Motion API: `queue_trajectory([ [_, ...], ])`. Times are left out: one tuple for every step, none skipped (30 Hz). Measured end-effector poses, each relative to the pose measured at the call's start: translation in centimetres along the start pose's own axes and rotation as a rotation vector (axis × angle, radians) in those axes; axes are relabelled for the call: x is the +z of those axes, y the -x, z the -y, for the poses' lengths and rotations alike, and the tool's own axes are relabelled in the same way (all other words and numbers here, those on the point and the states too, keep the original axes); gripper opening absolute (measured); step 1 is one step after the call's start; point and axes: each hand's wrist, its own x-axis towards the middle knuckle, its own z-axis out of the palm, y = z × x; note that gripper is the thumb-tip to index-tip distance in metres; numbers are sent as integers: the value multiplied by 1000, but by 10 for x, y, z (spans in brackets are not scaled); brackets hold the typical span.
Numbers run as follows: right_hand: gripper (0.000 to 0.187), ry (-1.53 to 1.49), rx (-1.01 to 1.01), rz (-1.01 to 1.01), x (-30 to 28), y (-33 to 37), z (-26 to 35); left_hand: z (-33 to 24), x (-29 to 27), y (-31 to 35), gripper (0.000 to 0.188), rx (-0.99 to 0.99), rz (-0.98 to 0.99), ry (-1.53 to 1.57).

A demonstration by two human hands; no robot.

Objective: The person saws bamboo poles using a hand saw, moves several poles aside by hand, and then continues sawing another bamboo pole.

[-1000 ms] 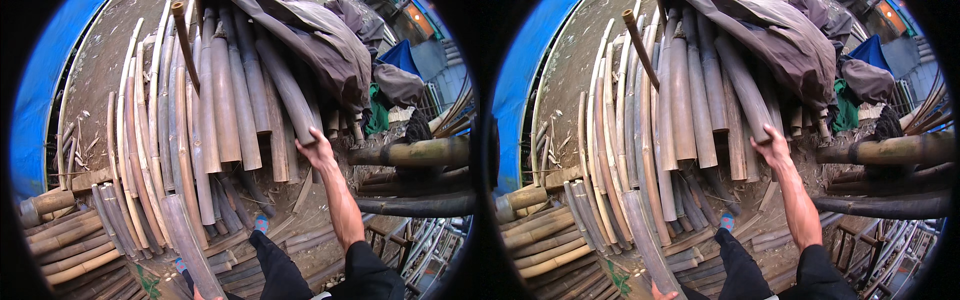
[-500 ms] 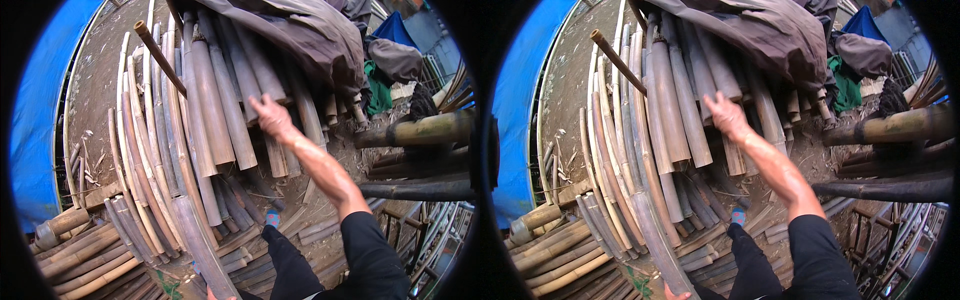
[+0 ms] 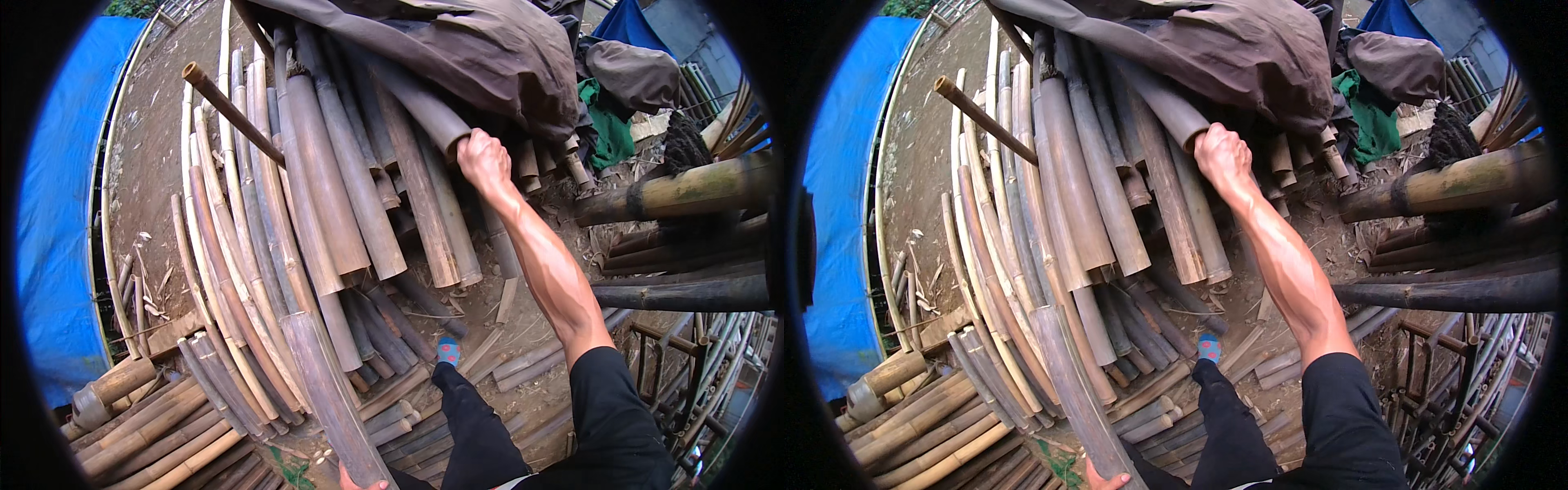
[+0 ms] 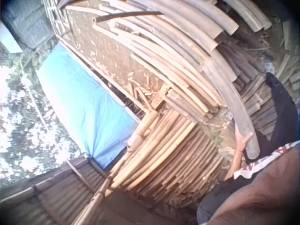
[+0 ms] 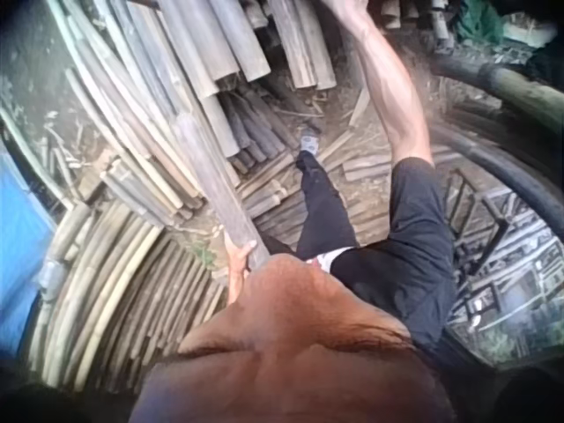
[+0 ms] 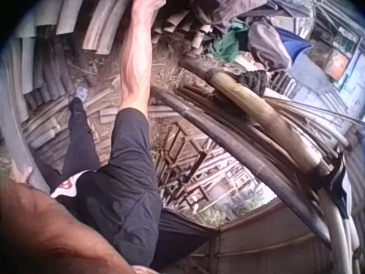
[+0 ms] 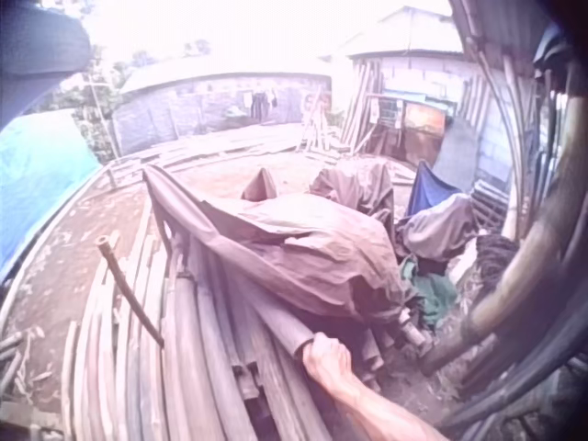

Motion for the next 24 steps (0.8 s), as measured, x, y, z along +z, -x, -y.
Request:
queue_trajectory([
  [37, -163, 206, 242, -5, -7, 11, 4, -3, 5, 94, -5, -25, 3],
  [46, -579, 434, 435, -2, -5, 25, 7, -7, 8, 94, -3, -40, 12],
  [43, -730, 501, 622, -1, -5, 37, 10, -10, 9, 95, 5, -51, 29],
  [38, -788, 389, 654, 10, 0, 49, 10, -8, 7, 95, 17, -53, 50],
  [34, -843, 276, 687, 27, 12, 59, 10, -5, 4, 95, 13, -54, 60],
  [30, -334, -186, 363, 51, 27, 54, 5, 0, 1, 96, 1, -50, 68],
  [27, 179, -611, 34, 69, 45, 53, 3, 0, 3, 96, -25, -51, 66],
  [29, 578, -866, 383, 74, 39, 43, 7, -2, 6, 96, -33, -51, 66],
  [32, 836, -1084, 377, 79, 55, 46, 13, -3, 3, 96, -15, -67, 76],
  [34, 835, -1143, 439, 78, 65, 35, 19, -1, 5, 96, -11, -76, 87],
  [36, 834, -1199, 503, 77, 69, 25, 22, 1, 6, 96, -21, -82, 105],
  [35, 894, -1193, 506, 69, 72, 23, 24, 1, 7, 96, -41, -75, 116],
  [30, 986, -1158, 562, 64, 64, 26, 25, -4, 7, 96, -52, -76, 121],
  [27, 929, -1133, 505, 50, 57, 20, 32, -11, 7, 96, -55, -94, 123],
  [24, 871, -1111, 451, 36, 52, 15, 43, -18, 11, 96, -60, -116, 127],
  [21, 833, -1112, 429, 27, 48, 8, 50, -15, 14, 96, -64, -130, 140],
  [19, 791, -1114, 407, 23, 45, 4, 54, -17, 17, 97, -68, -119, 148],
  [18, 954, -1021, 508, 21, 44, 26, 53, -21, 13, 97, -61, -97, 152],
  [20, 1052, -876, 615, 22, 42, 50, 53, -23, 10, 98, -53, -79, 155],
  [25, 964, -771, 437, 36, 36, 50, 50, -24, 8, 98, -36, -90, 67],
  [32, 871, -673, 255, 50, 25, 50, 45, -21, 6, 98, -58, -75, 92],
  [35, 810, -615, 260, 62, 17, 47, 39, -19, 5, 98, -81, -62, 117],
  [39, 734, -572, 266, 75, 12, 55, 35, -18, 7, 98, -103, -69, 143],
  [40, 660, -515, 252, 83, -2, 60, 33, -21, 7, 98, -79, -71, 129],
])
